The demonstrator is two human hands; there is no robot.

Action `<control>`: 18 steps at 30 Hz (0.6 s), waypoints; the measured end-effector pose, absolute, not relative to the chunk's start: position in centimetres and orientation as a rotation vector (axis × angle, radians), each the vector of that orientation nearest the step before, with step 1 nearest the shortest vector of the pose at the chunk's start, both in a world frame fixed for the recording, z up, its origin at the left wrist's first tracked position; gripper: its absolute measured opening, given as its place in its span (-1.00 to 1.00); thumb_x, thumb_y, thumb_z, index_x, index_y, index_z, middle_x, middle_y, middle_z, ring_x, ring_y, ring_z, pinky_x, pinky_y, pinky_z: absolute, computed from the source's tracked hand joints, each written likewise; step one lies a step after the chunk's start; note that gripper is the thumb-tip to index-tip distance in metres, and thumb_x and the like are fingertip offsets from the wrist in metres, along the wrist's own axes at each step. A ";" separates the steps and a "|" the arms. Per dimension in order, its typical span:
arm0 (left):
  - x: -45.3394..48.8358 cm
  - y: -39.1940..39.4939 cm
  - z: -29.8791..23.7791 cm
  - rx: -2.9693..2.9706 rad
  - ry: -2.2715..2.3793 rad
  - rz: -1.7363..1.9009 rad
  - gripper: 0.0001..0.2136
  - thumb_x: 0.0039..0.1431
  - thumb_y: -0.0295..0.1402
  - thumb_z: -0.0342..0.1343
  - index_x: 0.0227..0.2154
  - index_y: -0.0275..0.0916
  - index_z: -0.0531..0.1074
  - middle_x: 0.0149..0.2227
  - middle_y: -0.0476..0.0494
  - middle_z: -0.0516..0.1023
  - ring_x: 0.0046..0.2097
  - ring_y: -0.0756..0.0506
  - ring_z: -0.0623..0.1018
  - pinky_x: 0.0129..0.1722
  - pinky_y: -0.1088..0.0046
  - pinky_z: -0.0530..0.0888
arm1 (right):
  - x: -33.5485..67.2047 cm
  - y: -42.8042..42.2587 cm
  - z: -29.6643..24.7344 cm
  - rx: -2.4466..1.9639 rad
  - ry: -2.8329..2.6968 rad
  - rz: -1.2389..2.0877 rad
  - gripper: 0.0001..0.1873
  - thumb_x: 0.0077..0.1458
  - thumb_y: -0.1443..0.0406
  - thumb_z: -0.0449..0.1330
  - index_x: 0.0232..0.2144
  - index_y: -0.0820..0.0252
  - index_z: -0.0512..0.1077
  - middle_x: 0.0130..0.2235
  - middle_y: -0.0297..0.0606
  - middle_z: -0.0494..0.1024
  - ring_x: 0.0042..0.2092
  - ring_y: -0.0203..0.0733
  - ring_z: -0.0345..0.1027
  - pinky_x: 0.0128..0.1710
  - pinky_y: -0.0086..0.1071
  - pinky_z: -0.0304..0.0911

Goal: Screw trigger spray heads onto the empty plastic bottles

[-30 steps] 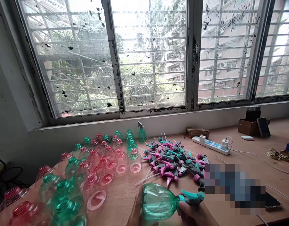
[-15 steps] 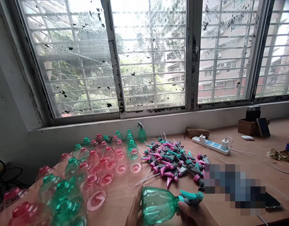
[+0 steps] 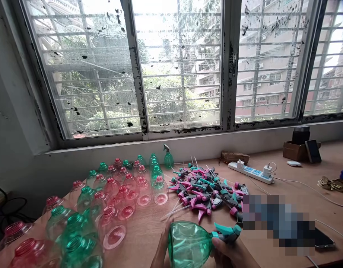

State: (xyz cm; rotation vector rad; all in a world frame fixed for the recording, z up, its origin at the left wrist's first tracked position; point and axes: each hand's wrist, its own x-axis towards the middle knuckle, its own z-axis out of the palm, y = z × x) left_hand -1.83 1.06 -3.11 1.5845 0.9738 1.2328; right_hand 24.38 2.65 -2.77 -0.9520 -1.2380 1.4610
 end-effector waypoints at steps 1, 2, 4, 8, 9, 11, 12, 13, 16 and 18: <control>-1.8 0.9 -3.2 1.574 0.967 1.224 -0.04 -0.11 0.07 0.43 0.37 0.14 0.15 0.45 0.01 0.20 0.47 -0.46 0.03 0.39 0.00 0.15 | 24.3 2.7 -2.8 -0.941 -1.222 1.460 -0.41 -0.08 -0.22 0.35 -0.54 0.21 0.54 -0.54 -0.26 0.59 -0.56 -0.25 0.34 -0.53 -0.38 0.17; -1.8 0.8 -3.3 1.563 0.954 1.213 -0.02 -0.07 0.05 0.43 0.39 0.12 0.09 0.44 -0.03 0.21 0.46 -0.47 0.07 0.37 -0.01 0.21 | 24.3 2.7 -2.8 -0.927 -1.209 1.464 -0.42 -0.08 -0.20 0.37 -0.54 0.22 0.54 -0.54 -0.26 0.59 -0.56 -0.25 0.35 -0.53 -0.38 0.15; -1.9 0.7 -3.6 1.536 0.925 1.194 -0.05 0.02 0.02 0.38 0.42 0.08 0.02 0.41 -0.11 0.29 0.44 -0.46 0.15 0.35 -0.01 0.26 | 24.2 2.7 -3.0 -0.900 -1.191 1.492 -0.43 -0.07 -0.18 0.38 -0.54 0.24 0.55 -0.55 -0.25 0.59 -0.55 -0.25 0.36 -0.53 -0.39 0.12; -1.9 1.1 -4.3 1.532 0.872 1.225 -0.14 0.16 0.08 0.25 0.43 0.07 -0.02 0.38 -0.15 0.33 0.41 -0.43 0.24 0.36 0.01 0.27 | 24.2 2.8 -3.3 -0.862 -1.154 1.539 -0.47 -0.11 -0.14 0.43 -0.45 0.21 0.54 -0.53 -0.30 0.61 -0.56 -0.25 0.36 -0.55 -0.40 0.12; -1.9 1.3 -4.4 1.550 0.849 1.241 -0.10 0.12 0.11 0.26 0.43 0.04 -0.02 0.40 -0.18 0.29 0.41 -0.44 0.23 0.36 0.00 0.26 | 24.2 2.8 -3.4 -0.853 -1.141 1.542 -0.49 -0.11 -0.12 0.44 -0.42 0.20 0.54 -0.51 -0.31 0.61 -0.56 -0.27 0.35 -0.55 -0.41 0.11; -1.7 1.5 -4.7 1.577 0.822 1.276 0.00 0.00 0.12 0.35 0.43 0.02 0.00 0.44 -0.23 0.21 0.42 -0.48 0.22 0.36 -0.04 0.24 | 24.2 2.8 -3.4 -0.842 -1.140 1.542 -0.52 -0.11 -0.09 0.45 -0.41 0.19 0.53 -0.51 -0.34 0.61 -0.56 -0.29 0.33 -0.56 -0.43 0.10; -1.7 1.6 -4.7 1.575 0.831 1.293 0.01 -0.06 0.12 0.39 0.41 0.03 0.05 0.45 -0.22 0.19 0.41 -0.49 0.22 0.36 -0.04 0.24 | 24.2 2.8 -3.3 -0.846 -1.152 1.536 -0.51 -0.11 -0.11 0.44 -0.43 0.19 0.53 -0.52 -0.34 0.59 -0.56 -0.29 0.33 -0.56 -0.43 0.11; -1.6 1.6 -4.8 1.563 0.853 1.309 -0.03 -0.07 0.12 0.40 0.39 0.04 0.12 0.45 -0.19 0.19 0.41 -0.48 0.22 0.35 -0.04 0.25 | 24.2 2.8 -3.3 -0.857 -1.167 1.524 -0.49 -0.10 -0.13 0.43 -0.44 0.19 0.53 -0.53 -0.34 0.58 -0.56 -0.29 0.33 -0.56 -0.43 0.13; -1.3 1.5 -4.9 1.528 0.903 1.335 -0.16 0.01 0.21 0.27 0.33 0.06 0.24 0.42 -0.14 0.25 0.43 -0.47 0.19 0.34 -0.04 0.30 | 24.3 2.9 -3.2 -0.917 -1.186 1.480 -0.42 -0.09 -0.22 0.36 -0.45 0.20 0.54 -0.54 -0.31 0.57 -0.56 -0.24 0.35 -0.55 -0.39 0.19; -1.1 1.5 -5.2 1.523 0.914 1.344 -0.14 0.00 0.21 0.28 0.34 0.06 0.22 0.44 -0.15 0.21 0.44 -0.47 0.15 0.32 -0.04 0.32 | 24.3 3.0 -3.2 -0.949 -1.182 1.470 -0.39 -0.09 -0.24 0.34 -0.48 0.21 0.54 -0.54 -0.28 0.57 -0.56 -0.23 0.34 -0.56 -0.39 0.19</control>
